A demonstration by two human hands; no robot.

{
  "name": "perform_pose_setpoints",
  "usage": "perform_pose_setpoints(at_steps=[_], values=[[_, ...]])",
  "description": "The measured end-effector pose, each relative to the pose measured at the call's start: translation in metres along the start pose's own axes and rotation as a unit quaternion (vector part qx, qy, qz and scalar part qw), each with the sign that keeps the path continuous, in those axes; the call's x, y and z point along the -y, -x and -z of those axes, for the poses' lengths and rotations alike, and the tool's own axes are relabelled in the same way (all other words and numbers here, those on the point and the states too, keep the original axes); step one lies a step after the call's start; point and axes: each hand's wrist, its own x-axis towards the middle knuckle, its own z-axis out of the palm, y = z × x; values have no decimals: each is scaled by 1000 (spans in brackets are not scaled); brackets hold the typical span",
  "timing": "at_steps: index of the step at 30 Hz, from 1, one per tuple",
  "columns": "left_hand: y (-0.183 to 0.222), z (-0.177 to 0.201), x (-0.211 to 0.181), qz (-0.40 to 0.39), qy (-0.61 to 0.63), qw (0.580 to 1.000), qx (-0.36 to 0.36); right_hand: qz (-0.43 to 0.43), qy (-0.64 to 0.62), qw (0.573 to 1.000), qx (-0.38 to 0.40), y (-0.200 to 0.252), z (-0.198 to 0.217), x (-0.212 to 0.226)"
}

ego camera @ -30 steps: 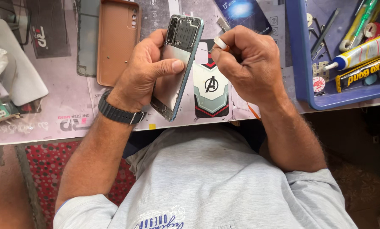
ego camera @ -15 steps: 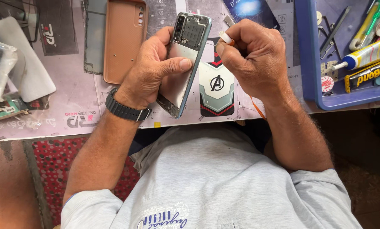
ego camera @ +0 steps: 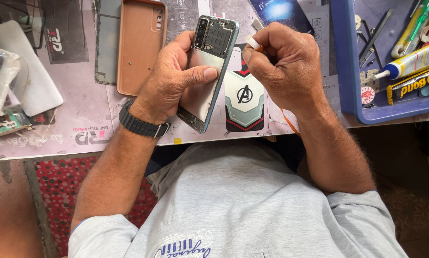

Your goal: The person uses a metal prying tool to separate the back cover of a smartphone, then removes the cover to expose the internal components. They use a screwdriver to unscrew and remove a metal bracket near the camera module, then connect a charging cable to the device to test functionality.

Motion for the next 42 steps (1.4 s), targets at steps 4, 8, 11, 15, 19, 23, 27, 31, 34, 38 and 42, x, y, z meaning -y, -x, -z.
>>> perform_pose_setpoints(at_steps=[4,8,11,15,19,23,27,31,34,38,42], values=[[2,-2,-1,-18,-37,999,-3,22,35,999,0,0,0,4],[2,-3,0,-41,-109,993,-13,90,92,992,-2,2,3,7],[1,-2,3,-77,-147,986,-9,112,112,987,11,0,5,7],[-1,1,5,-106,-140,984,11,68,75,995,27,-2,4,5],[0,2,5,-87,-140,986,3,43,58,997,37,-5,2,3],[1,2,4,-79,-148,986,-6,48,57,996,41,-6,1,0],[-1,4,6,-77,-133,988,-1,64,72,994,50,-7,2,-2],[-1,6,9,-97,-162,982,1,64,80,993,55,-7,2,-3],[-1,7,11,-96,-174,980,0,66,68,994,59,-7,2,-5],[-1,7,11,-106,-213,971,-9,59,50,995,56,-6,1,-8],[-2,4,11,-68,-116,991,-8,56,48,996,44,-6,-2,-10]])
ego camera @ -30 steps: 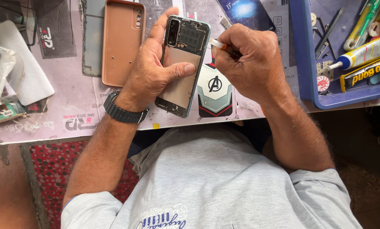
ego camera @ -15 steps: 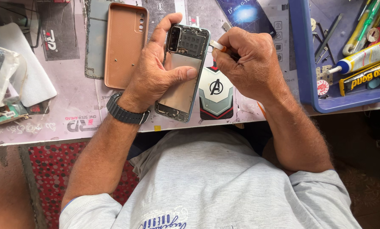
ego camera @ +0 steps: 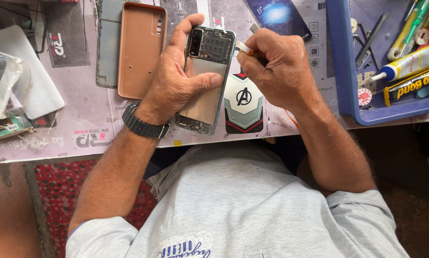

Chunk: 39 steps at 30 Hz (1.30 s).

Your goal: The person uses a metal prying tool to separate the back cover of a smartphone, then removes the cover to expose the internal components. They use a screwdriver to unscrew and remove a metal bracket near the camera module, then connect a charging cable to the device to test functionality.

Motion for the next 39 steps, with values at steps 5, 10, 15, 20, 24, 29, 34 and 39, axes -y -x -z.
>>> perform_pose_setpoints(at_steps=[5,10,15,20,24,29,34,39], values=[[-1,-4,-5,-8,38,999,-11,15,38,999,-17,-5,5,12],[-2,-3,-7,-15,58,998,-15,-18,102,994,-38,15,28,29],[-5,-3,-2,4,122,992,-17,-134,151,979,-31,39,46,35],[0,0,5,-14,81,996,-15,-58,310,948,-51,41,49,35],[0,0,7,-24,95,995,-25,-25,423,900,-105,35,44,35],[-1,-5,6,-15,153,987,-45,-177,168,967,-68,41,25,41],[1,-19,-1,-35,205,978,-23,-125,-334,928,106,29,-21,26],[-6,-20,-9,-85,226,969,-46,-108,-479,866,96,27,-38,20]])
